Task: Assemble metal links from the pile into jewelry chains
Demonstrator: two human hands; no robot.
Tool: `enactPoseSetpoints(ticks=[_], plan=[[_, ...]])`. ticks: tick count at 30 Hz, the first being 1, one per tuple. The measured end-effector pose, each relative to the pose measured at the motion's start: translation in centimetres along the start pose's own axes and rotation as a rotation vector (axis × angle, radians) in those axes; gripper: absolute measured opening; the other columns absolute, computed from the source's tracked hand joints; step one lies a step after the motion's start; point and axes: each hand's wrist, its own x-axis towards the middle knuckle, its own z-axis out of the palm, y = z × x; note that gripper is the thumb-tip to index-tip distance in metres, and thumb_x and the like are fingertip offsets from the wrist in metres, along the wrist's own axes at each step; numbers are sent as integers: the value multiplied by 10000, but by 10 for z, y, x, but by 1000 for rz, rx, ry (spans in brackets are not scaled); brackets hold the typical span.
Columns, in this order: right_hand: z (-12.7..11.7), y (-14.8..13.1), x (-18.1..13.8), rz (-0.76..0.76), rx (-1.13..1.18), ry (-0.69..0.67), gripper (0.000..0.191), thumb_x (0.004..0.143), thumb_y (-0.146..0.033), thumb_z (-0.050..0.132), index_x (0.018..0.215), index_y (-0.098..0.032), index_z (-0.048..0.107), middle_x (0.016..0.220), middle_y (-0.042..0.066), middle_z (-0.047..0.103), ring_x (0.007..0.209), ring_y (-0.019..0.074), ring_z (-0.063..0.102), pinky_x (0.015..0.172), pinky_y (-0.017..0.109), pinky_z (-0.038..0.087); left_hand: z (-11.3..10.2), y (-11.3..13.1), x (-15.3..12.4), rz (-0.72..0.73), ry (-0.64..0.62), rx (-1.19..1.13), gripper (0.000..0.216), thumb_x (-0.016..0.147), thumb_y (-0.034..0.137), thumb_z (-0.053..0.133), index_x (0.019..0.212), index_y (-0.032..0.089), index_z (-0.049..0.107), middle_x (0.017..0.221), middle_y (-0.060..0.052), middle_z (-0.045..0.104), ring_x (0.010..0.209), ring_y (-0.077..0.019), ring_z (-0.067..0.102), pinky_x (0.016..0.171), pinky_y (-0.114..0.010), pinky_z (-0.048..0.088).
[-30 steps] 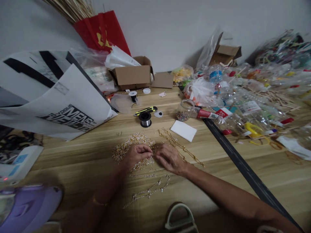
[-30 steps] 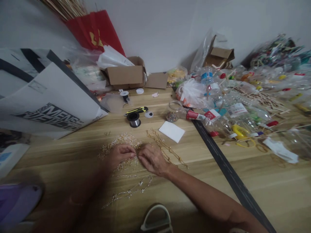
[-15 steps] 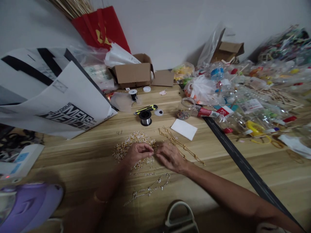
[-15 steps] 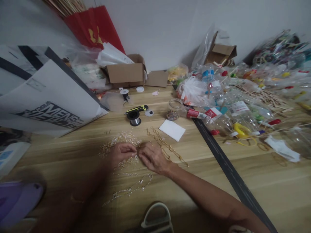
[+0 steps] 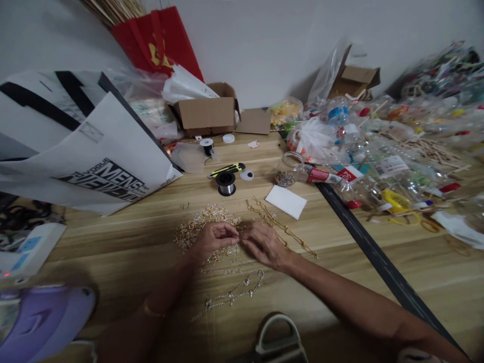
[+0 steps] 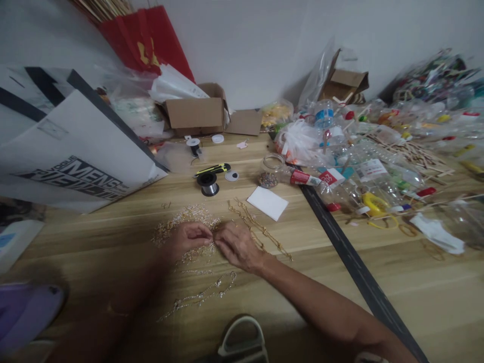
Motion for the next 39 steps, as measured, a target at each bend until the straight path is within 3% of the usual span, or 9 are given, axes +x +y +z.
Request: enactPoseSetpoints(ticks=[39], plan=[[1, 1, -1, -2, -11, -34, 80, 909, -178, 441, 921, -181, 520, 844, 65, 599, 797, 167, 535, 699, 291, 439, -2, -2, 0, 27, -28, 29, 240, 588, 270, 781, 724, 111, 663, 684, -35, 680, 635, -121, 614, 622, -221, 476]])
